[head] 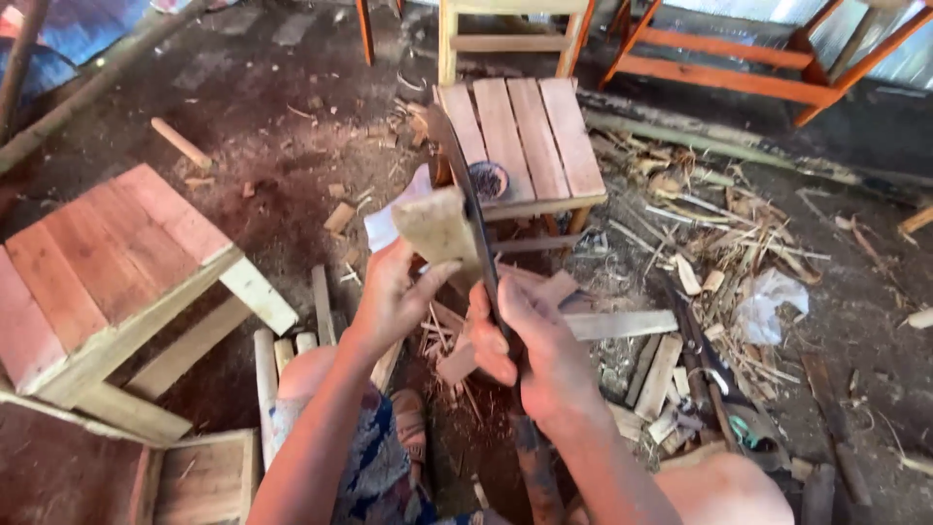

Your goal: Shaping the edge of a wooden plank by shaving it with a curved blade in a workshop setting.

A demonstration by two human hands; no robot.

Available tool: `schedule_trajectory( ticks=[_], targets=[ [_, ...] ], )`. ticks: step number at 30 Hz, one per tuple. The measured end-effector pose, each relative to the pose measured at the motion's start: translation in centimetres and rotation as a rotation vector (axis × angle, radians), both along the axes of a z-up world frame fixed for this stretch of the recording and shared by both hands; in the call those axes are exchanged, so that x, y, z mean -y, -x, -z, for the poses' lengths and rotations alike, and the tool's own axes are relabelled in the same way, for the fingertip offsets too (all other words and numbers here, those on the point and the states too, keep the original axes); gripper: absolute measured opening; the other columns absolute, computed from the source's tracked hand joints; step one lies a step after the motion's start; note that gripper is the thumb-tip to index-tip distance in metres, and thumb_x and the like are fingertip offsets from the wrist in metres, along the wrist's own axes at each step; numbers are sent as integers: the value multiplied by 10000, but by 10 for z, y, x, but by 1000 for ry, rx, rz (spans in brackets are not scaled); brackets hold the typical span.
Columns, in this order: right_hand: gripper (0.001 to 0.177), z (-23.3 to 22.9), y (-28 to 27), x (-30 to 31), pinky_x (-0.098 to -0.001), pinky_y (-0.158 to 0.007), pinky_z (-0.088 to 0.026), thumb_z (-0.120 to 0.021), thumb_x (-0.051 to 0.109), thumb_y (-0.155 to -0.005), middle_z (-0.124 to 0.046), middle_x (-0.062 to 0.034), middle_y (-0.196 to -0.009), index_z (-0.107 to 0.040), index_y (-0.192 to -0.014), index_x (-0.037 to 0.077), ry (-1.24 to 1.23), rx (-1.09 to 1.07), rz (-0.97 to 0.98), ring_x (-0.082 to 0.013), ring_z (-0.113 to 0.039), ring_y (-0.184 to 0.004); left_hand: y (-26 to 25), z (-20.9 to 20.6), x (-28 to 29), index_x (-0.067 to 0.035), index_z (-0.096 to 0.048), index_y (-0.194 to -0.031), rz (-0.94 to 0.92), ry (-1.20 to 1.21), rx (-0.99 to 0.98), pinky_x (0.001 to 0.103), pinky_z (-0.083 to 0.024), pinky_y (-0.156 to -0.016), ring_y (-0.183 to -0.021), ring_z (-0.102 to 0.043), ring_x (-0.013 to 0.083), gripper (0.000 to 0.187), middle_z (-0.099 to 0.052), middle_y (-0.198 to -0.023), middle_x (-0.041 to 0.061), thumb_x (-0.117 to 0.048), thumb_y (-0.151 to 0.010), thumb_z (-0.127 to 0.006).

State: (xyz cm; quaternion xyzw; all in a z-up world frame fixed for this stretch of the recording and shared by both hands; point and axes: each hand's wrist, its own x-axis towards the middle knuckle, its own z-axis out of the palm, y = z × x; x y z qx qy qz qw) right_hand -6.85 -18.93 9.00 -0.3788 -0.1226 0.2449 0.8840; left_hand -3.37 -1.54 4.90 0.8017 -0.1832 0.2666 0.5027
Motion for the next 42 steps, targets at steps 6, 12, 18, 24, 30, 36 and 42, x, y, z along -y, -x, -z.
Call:
schedule_trajectory(
  ticks=[6, 12, 18, 24, 30, 36, 42],
  targets=[
    [253, -5, 11, -1, -208, -377, -237, -520, 253, -928, -459, -14, -548, -564, -876, 10, 47, -28, 35, -78, -350, -409, 3, 2, -1, -18, -573, -1034, 12, -28, 119, 286, -524, -651, -728, -650, 185, 284, -686, -900, 79, -32, -767, -670],
    [267, 23, 1, -4, -193, -356, -256, -557, 276, -908, -470, -13, -555, -560, -839, 19, 32, -17, 4, -62, -336, -401, 6, 19, -9, -20, -577, -927, -19, -24, 141, 217, -405, -486, -541, -519, 102, 190, -627, -724, 27, -6, -780, -697],
    [436, 18, 2, -6, -131, -315, -285, -405, 492, -955, -288, 66, -515, -430, -827, 76, -253, -79, -381, -6, -319, -338, 9, 33, -18, -25, -604, -1036, 124, 114, 142, 375, -582, -699, -775, -637, 248, 241, -637, -882, 144, 61, -810, -619],
    [405, 1, 20, -8, -163, -287, -311, -447, 398, -952, -328, 20, -486, -484, -766, 41, 3, 131, -38, -51, -337, -312, 3, 56, -25, -16, -591, -971, 71, 97, 180, 415, -574, -679, -783, -652, 275, 192, -645, -870, 131, 73, -807, -636],
    [308, 11, 18, -13, -160, -333, -337, -441, 296, -985, -356, 16, -492, -497, -817, 44, -12, 119, -40, -59, -391, -321, 10, 39, -18, 18, -601, -957, 34, 65, 219, 439, -556, -680, -781, -659, 293, 219, -653, -845, 154, 55, -764, -697],
    [405, 5, 16, -10, -165, -300, -275, -435, 373, -963, -316, 23, -422, -497, -711, 63, 179, 241, 49, -53, -301, -286, 9, 36, -15, 24, -615, -953, 12, -8, 204, 478, -546, -722, -796, -659, 365, 225, -663, -850, 169, 42, -752, -714],
    [307, 15, 23, 0, -181, -316, -322, -458, 276, -975, -376, 15, -454, -509, -764, 60, 65, 138, 58, -67, -364, -295, 17, 25, -11, 25, -622, -896, 9, -15, 183, 477, -537, -698, -770, -658, 389, 188, -666, -807, 169, 32, -742, -730]
  ],
)
